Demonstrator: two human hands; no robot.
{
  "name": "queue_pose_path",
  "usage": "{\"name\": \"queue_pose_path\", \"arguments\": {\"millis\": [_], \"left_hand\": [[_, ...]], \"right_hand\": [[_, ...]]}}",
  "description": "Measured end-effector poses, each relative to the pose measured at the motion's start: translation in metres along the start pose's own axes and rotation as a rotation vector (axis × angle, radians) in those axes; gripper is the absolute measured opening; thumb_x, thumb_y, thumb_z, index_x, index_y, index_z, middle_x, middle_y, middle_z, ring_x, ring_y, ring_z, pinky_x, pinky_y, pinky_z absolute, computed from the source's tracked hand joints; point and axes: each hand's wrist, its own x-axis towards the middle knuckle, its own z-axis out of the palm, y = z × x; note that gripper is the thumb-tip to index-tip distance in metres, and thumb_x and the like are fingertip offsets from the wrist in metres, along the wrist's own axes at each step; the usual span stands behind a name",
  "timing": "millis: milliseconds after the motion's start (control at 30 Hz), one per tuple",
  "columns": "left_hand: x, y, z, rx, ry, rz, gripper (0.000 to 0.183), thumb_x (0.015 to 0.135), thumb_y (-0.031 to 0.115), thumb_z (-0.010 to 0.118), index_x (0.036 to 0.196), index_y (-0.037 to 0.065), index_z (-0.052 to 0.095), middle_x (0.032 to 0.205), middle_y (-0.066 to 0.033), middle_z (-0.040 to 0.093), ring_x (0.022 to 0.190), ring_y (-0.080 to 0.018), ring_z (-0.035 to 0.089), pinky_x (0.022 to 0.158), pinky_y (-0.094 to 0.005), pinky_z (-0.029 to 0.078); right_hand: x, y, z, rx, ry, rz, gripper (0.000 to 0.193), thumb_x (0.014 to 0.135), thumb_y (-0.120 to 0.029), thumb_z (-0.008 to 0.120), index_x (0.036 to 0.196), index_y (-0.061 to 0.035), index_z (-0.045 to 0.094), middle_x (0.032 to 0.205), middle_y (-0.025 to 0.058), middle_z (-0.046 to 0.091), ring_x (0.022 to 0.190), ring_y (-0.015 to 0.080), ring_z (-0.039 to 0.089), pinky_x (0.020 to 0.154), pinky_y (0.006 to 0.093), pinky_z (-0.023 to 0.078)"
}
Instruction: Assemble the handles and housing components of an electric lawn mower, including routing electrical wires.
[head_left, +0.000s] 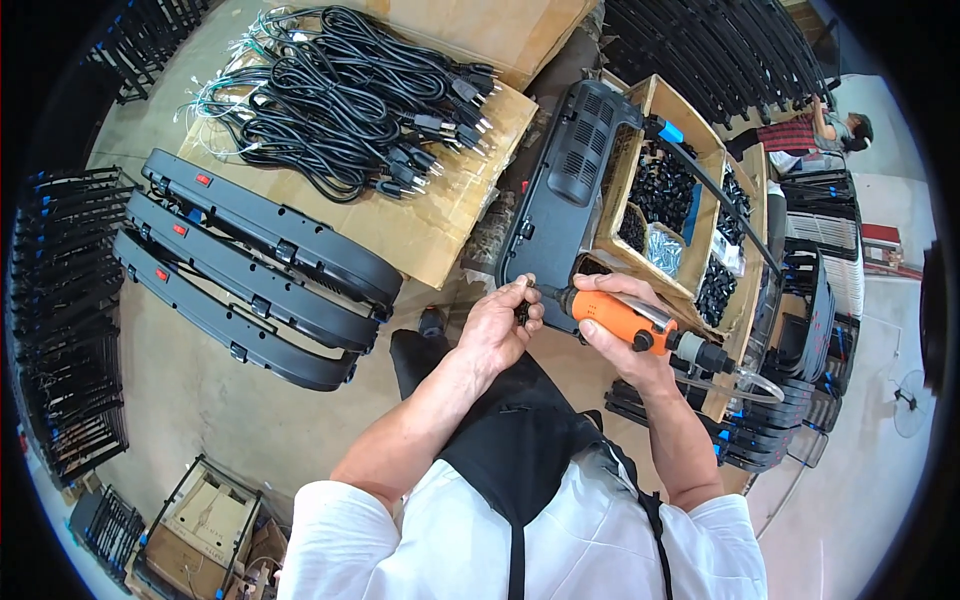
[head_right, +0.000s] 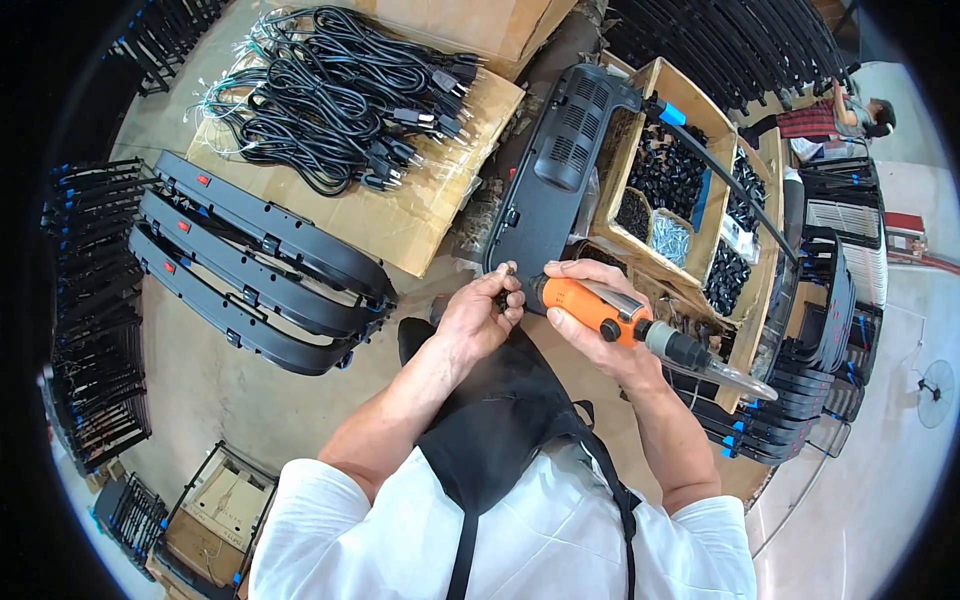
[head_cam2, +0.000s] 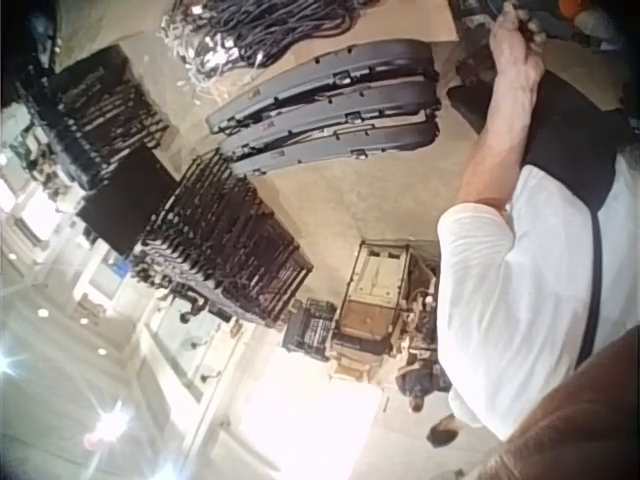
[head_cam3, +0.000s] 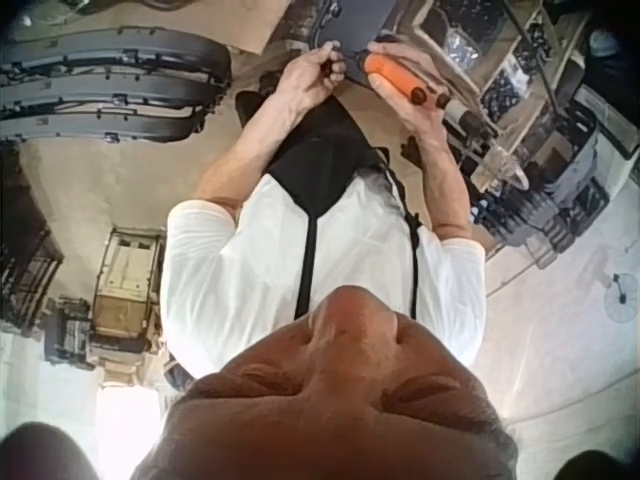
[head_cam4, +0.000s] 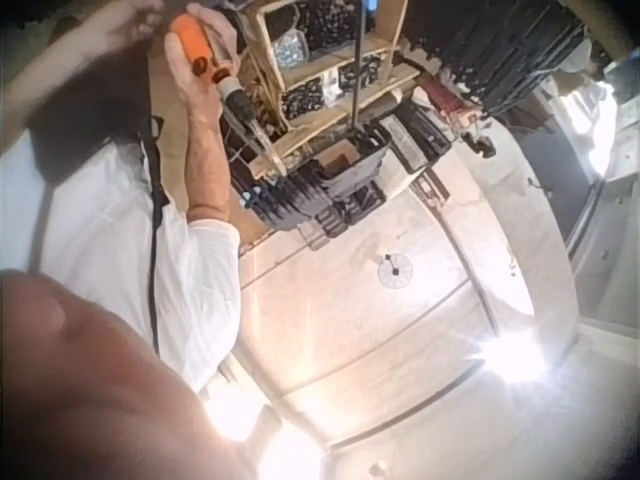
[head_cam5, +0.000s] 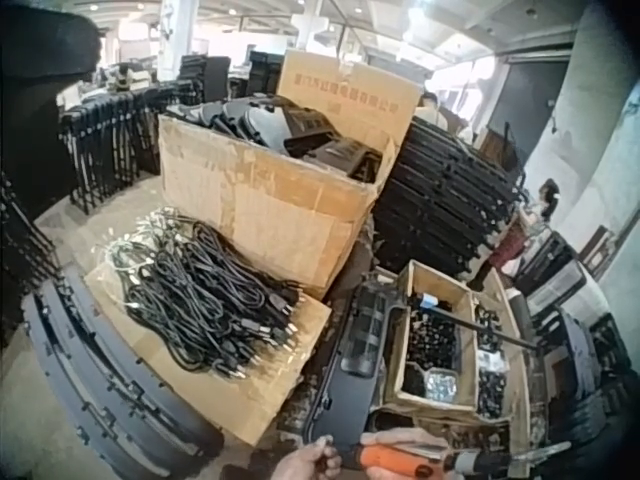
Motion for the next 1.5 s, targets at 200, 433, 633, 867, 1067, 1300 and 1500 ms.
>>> {"name": "queue_pose_path", "arguments": {"millis": [200,433,633,867,1067,1300,1500], "left_hand": [[0.005,-0.004,0.005,-0.182,-0.054,0.055,0.015,0.112,0.026,0.057,0.115,0.012,0.062,0.088,0.0006,0.061,0.078,-0.014,0.056,0.073,-0.0292,0.049],[0.003,0.004,0.012,-0.137,-0.029,0.011,0.015,0.112,0.027,0.057,0.113,0.013,0.062,0.088,0.0011,0.061,0.078,-0.0143,0.055,0.072,-0.0296,0.049],[0.007,0.001,0.01,-0.214,-0.063,0.007,0.016,0.112,0.028,0.057,0.115,0.013,0.061,0.086,0.0024,0.06,0.077,-0.0138,0.055,0.072,-0.0296,0.049],[0.004,0.002,0.014,-0.197,-0.04,0.005,0.018,0.112,0.029,0.057,0.119,0.013,0.063,0.085,0.0029,0.058,0.076,-0.0137,0.054,0.072,-0.0289,0.049],[0.006,-0.008,0.008,-0.02,0.023,0.051,0.024,0.114,0.029,0.053,0.119,0.009,0.065,0.094,-0.0022,0.067,0.08,-0.0155,0.061,0.073,-0.031,0.051],[-0.009,-0.011,-0.003,0.259,-0.12,0.082,0.026,0.114,0.023,0.053,0.126,0.004,0.068,0.1,-0.0018,0.072,0.085,-0.0099,0.063,0.072,-0.0263,0.051],[-0.015,-0.003,-0.009,0.398,-0.117,0.138,0.023,0.112,0.021,0.059,0.124,0.003,0.067,0.094,-0.0011,0.072,0.077,-0.0076,0.061,0.068,-0.0237,0.049]], "right_hand": [[0.009,0.002,0.0,-0.004,0.007,-0.003,0.049,0.09,-0.004,0.081,0.133,-0.0033,0.06,0.133,0.015,0.07,0.125,0.0253,0.067,0.109,0.0408,0.053],[0.017,0.001,-0.001,-0.014,0.017,0.01,0.048,0.089,-0.003,0.081,0.132,-0.0036,0.06,0.132,0.0147,0.071,0.125,0.0253,0.067,0.108,0.0407,0.053],[0.021,-0.004,0.0,-0.033,-0.006,0.092,0.049,0.088,-0.004,0.082,0.132,-0.0044,0.06,0.131,0.0135,0.072,0.123,0.0247,0.068,0.107,0.0404,0.054],[0.026,-0.009,0.005,-0.082,0.026,0.092,0.045,0.089,-0.004,0.082,0.129,-0.0049,0.062,0.129,0.0128,0.072,0.121,0.023,0.068,0.106,0.039,0.054],[0.037,0.004,0.019,-0.102,0.061,0.099,0.044,0.09,-0.005,0.081,0.13,-0.0055,0.062,0.132,0.0118,0.071,0.119,0.0218,0.068,0.105,0.0379,0.054],[0.056,0.005,0.034,-0.248,-0.044,0.153,0.037,0.091,-0.004,0.08,0.124,-0.0028,0.064,0.13,0.0147,0.072,0.114,0.0207,0.07,0.099,0.0355,0.057],[0.058,0.017,0.034,-0.232,-0.082,0.125,0.033,0.09,-0.003,0.08,0.119,-0.004,0.065,0.13,0.0164,0.072,0.114,0.0206,0.07,0.1,0.0369,0.057]]}}
